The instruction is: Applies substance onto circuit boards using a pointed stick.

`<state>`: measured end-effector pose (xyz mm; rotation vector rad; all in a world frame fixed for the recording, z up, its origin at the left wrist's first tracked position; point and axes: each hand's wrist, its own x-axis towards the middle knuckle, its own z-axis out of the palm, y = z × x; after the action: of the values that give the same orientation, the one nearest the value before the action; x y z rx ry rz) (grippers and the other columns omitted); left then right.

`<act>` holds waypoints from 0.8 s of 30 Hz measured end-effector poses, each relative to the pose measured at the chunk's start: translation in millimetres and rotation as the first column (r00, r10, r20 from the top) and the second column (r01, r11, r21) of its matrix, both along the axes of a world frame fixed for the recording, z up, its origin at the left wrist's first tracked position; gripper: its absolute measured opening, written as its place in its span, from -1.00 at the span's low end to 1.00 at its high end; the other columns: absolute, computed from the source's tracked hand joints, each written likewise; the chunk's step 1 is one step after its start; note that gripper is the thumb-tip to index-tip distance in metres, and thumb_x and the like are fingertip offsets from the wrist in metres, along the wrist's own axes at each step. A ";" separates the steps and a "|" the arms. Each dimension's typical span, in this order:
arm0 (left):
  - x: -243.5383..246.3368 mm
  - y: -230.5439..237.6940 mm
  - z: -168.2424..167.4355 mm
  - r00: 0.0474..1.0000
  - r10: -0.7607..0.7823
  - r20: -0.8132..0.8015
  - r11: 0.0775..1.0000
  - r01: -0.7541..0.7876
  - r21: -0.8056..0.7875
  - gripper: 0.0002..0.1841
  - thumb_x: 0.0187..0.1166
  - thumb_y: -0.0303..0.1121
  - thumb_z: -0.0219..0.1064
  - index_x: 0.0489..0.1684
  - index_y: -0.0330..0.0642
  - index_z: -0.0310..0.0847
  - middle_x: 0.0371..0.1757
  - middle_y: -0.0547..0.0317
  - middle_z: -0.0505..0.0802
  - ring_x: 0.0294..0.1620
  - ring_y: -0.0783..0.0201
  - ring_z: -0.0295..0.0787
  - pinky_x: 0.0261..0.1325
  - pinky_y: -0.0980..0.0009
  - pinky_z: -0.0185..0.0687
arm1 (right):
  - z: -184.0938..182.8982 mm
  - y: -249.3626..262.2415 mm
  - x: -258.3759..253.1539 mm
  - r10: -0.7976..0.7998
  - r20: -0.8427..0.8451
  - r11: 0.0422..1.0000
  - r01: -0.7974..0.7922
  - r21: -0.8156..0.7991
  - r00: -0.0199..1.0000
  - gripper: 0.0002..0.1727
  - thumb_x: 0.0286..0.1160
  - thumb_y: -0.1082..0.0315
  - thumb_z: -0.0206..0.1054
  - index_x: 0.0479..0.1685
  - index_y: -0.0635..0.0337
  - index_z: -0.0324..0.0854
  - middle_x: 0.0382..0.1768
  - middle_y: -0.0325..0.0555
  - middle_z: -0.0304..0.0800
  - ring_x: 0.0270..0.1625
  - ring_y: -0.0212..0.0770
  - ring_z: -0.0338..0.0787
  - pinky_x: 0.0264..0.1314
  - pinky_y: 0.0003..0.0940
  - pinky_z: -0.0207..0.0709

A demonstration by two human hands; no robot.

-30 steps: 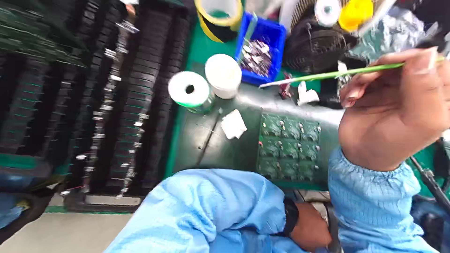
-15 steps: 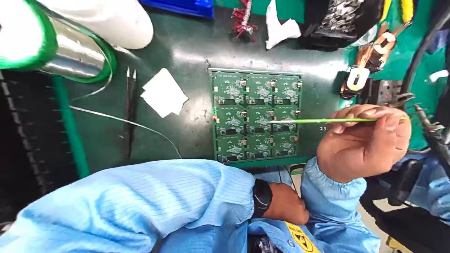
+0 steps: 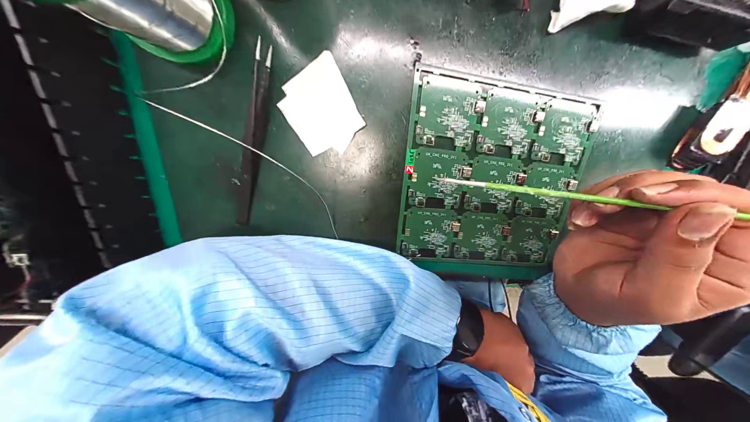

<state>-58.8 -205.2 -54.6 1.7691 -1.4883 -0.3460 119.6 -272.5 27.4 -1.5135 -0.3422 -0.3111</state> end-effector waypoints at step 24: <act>3.0 -3.2 -1.2 0.996 -0.089 -0.029 0.996 0.089 0.022 -0.67 0.64 -0.41 0.06 -0.52 -0.04 0.69 -0.46 0.14 0.76 -0.47 0.06 0.74 -0.67 0.16 0.42 | -3.8 -3.4 2.5 -0.048 -0.025 0.996 0.050 0.075 0.999 -0.78 0.75 0.33 0.16 -0.07 0.27 0.67 -0.19 -0.06 0.83 -0.27 -0.16 0.85 -0.33 -0.31 0.76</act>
<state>-55.8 -208.4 -55.8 1.7131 -1.5524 -0.4330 122.1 -275.9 23.6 -1.4516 -0.2721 -0.3412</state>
